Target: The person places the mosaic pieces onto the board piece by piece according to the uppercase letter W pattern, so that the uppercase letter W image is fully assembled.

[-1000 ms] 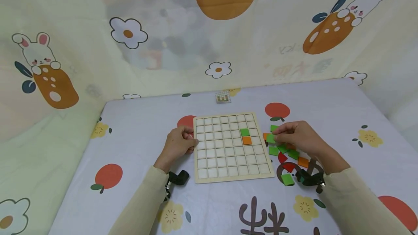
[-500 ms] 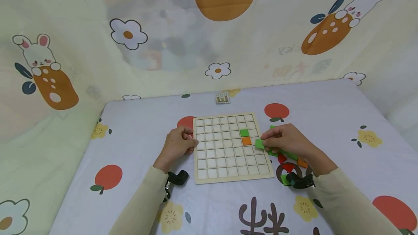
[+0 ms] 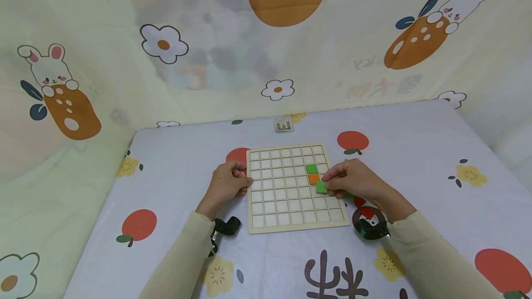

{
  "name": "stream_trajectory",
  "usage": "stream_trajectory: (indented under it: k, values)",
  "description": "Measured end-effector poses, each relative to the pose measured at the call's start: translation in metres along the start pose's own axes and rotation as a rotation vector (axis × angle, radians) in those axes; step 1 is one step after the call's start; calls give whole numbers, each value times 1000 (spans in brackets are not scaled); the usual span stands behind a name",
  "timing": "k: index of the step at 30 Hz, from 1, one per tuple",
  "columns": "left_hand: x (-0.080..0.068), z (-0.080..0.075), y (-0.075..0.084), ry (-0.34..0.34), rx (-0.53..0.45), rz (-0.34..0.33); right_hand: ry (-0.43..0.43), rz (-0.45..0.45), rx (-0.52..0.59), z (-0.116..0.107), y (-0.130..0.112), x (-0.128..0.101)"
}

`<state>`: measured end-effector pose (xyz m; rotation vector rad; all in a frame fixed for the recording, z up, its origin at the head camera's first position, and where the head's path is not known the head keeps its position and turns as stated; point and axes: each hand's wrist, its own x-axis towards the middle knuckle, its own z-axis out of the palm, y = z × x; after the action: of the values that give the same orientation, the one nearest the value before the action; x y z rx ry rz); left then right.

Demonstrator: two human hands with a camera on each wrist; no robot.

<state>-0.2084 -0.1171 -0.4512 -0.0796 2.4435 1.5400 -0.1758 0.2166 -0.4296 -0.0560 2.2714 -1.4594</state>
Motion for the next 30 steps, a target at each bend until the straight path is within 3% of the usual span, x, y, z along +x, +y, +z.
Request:
stream_trajectory:
  k: [30]
  values:
    - [0,2,-1,9,-17,10,42,-5,-135,14,-12,3]
